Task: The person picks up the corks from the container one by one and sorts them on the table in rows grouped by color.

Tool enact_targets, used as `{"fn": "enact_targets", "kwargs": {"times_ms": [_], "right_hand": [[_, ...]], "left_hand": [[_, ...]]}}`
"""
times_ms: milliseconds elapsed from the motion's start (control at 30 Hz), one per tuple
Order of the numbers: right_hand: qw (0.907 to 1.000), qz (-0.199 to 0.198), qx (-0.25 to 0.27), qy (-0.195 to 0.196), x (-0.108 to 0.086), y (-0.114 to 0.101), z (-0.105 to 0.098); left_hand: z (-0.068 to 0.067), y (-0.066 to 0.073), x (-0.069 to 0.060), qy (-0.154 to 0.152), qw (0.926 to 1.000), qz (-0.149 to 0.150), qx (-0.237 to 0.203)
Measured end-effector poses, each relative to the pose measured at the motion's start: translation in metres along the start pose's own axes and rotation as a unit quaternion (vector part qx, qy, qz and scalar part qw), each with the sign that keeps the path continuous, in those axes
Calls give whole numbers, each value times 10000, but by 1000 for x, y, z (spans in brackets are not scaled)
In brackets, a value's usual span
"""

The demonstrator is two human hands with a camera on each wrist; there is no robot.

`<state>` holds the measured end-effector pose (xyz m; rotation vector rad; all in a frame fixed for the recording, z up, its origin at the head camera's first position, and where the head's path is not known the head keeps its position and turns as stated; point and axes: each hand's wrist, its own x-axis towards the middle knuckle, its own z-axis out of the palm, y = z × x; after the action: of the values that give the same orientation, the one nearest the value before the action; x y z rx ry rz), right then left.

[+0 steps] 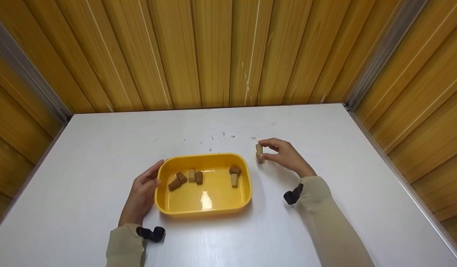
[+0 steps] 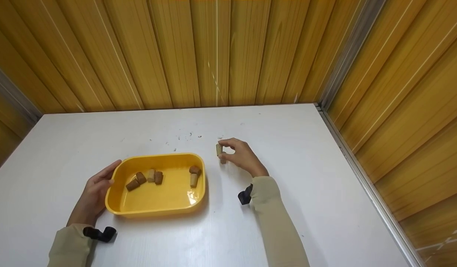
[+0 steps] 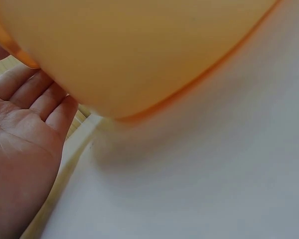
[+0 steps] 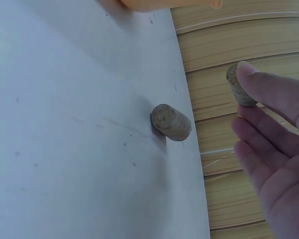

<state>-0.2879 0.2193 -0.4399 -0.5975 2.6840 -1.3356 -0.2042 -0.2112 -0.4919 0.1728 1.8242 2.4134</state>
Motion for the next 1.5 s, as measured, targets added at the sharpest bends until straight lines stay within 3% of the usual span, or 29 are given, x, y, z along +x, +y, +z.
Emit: {"fn": "enact_targets", "kwargs": {"times_ms": [333, 633, 1500], "right_hand": [[9996, 285, 44, 31, -3, 16, -3], [9985, 535, -87, 28, -10, 29, -9], [9920, 1215, -286, -187, -7, 40, -8]], "left_hand": [[0, 0, 1, -14, 9999, -2, 100], [0, -1, 0, 169, 9998, 20, -141], [0, -2, 0, 11, 9998, 14, -188]]}}
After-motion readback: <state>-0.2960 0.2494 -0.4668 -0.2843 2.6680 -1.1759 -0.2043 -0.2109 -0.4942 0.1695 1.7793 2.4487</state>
